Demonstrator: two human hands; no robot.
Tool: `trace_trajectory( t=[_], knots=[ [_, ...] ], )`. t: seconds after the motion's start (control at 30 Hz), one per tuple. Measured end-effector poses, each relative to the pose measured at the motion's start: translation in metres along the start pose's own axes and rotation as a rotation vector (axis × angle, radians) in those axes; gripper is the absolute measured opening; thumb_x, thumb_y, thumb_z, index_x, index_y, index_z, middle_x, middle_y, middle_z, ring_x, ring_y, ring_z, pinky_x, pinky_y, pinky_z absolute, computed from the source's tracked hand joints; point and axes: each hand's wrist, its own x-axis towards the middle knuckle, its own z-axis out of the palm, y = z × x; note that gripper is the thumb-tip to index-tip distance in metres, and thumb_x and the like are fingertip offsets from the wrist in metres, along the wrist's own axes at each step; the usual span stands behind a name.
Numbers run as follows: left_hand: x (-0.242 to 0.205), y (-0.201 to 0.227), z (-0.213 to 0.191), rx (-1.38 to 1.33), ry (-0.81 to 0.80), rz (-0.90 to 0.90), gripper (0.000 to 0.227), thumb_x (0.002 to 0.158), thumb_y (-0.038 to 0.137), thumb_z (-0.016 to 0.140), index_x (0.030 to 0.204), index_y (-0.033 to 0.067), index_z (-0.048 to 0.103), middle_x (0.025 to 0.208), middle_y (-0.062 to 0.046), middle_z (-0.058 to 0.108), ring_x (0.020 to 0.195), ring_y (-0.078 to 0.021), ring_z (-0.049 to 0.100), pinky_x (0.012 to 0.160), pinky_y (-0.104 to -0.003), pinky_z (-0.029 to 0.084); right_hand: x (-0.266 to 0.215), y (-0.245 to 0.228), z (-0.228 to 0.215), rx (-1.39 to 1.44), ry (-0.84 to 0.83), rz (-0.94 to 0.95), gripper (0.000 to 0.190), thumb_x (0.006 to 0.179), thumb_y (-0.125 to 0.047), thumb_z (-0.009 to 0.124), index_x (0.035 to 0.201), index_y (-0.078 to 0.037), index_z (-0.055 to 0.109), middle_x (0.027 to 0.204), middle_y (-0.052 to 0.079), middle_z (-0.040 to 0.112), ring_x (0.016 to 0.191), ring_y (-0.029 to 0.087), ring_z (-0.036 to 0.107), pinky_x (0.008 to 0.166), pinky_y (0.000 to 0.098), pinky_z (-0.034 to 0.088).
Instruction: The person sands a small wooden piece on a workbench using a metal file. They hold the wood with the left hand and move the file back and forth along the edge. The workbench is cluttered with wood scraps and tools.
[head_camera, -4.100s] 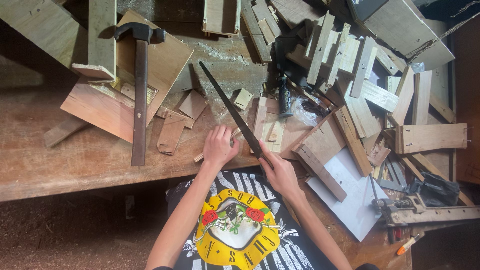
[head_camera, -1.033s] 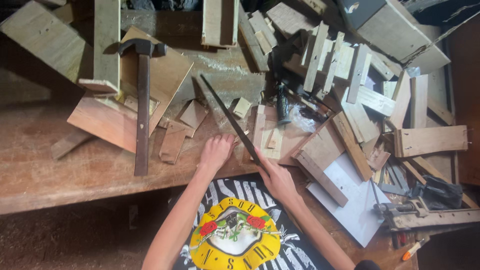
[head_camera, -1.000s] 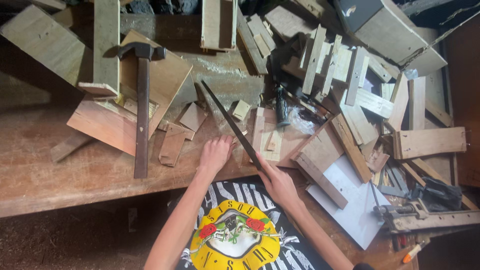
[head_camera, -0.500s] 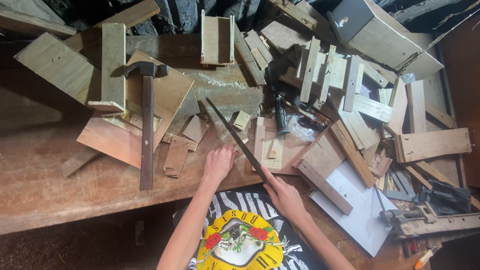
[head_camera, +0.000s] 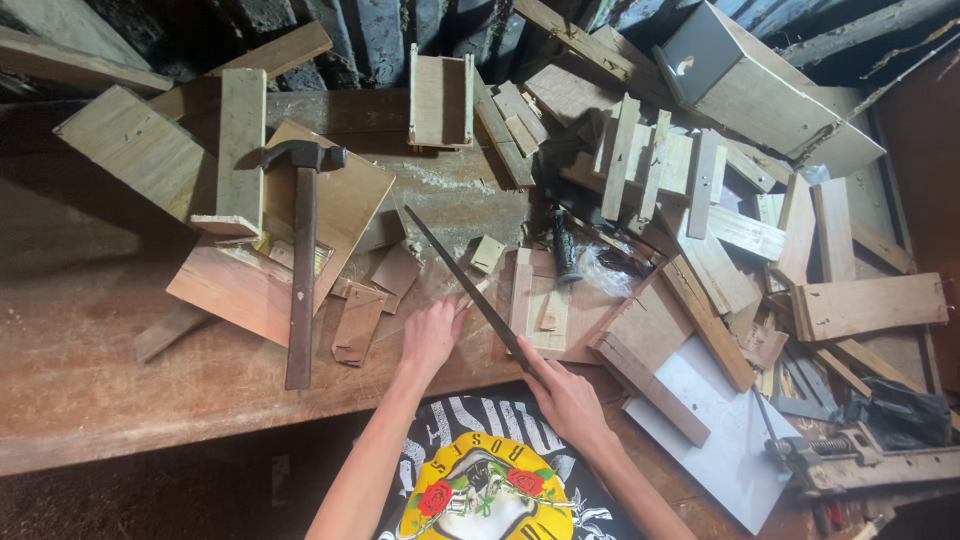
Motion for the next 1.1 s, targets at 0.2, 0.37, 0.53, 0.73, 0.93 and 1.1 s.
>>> trace_trajectory(
  t=[0.2, 0.37, 0.53, 0.73, 0.93, 1.1],
  knots=[
    [0.003, -0.04, -0.035, 0.064, 0.273, 0.113, 0.026, 0.094, 0.023, 0.069, 0.108, 0.0018, 0.067, 0.095, -0.013, 0.07, 0.082, -0.0302, 0.072, 0.069, -0.043, 0.055, 0.035, -0.012, 0.015, -0.013, 0.02, -0.112, 0.066, 0.099, -0.025, 0.06, 0.159, -0.031, 0.033, 0.095, 0.015, 0.068, 0.079, 0.041, 0.067, 0.068, 0.0516, 0.052],
    [-0.001, -0.052, -0.03, 0.187, 0.105, 0.092, 0.021, 0.098, 0.025, 0.066, 0.102, 0.0043, 0.066, 0.094, -0.011, 0.069, 0.088, -0.0279, 0.071, 0.076, -0.041, 0.055, 0.042, -0.013, 0.02, -0.059, -0.016, -0.116, 0.067, 0.099, -0.027, 0.06, 0.159, -0.031, 0.031, 0.095, 0.014, 0.068, 0.074, 0.04, 0.067, 0.066, 0.0512, 0.053],
    [-0.002, -0.051, -0.009, 0.135, 0.132, 0.242, 0.019, 0.096, 0.015, 0.061, 0.109, 0.0027, 0.065, 0.104, -0.014, 0.07, 0.092, -0.0287, 0.072, 0.081, -0.041, 0.057, 0.043, -0.005, 0.023, -0.046, 0.01, -0.121, 0.068, 0.097, -0.025, 0.06, 0.158, -0.03, 0.032, 0.096, 0.014, 0.068, 0.074, 0.041, 0.067, 0.065, 0.0511, 0.053],
    [-0.001, -0.045, -0.006, 0.066, 0.067, 0.224, 0.02, 0.095, 0.016, 0.063, 0.109, 0.0022, 0.066, 0.104, -0.015, 0.071, 0.088, -0.0314, 0.072, 0.077, -0.042, 0.056, 0.04, -0.003, 0.021, -0.048, 0.013, -0.095, 0.068, 0.097, -0.024, 0.061, 0.158, -0.031, 0.033, 0.092, 0.014, 0.068, 0.073, 0.041, 0.067, 0.066, 0.051, 0.053],
    [0.003, -0.047, -0.005, 0.029, 0.049, 0.21, 0.02, 0.097, 0.02, 0.065, 0.106, 0.0024, 0.067, 0.103, -0.014, 0.072, 0.083, -0.0303, 0.073, 0.075, -0.042, 0.057, 0.037, -0.007, 0.019, -0.022, 0.03, -0.063, 0.067, 0.098, -0.024, 0.06, 0.159, -0.03, 0.033, 0.092, 0.015, 0.068, 0.074, 0.041, 0.067, 0.066, 0.0517, 0.052],
    [0.007, -0.045, -0.008, 0.009, 0.08, 0.268, 0.021, 0.097, 0.02, 0.065, 0.107, 0.0023, 0.067, 0.102, -0.014, 0.071, 0.083, -0.0295, 0.072, 0.073, -0.041, 0.056, 0.035, -0.015, 0.023, -0.025, 0.054, -0.011, 0.066, 0.098, -0.024, 0.06, 0.158, -0.03, 0.035, 0.095, 0.016, 0.069, 0.077, 0.042, 0.068, 0.067, 0.0522, 0.052]
  ],
)
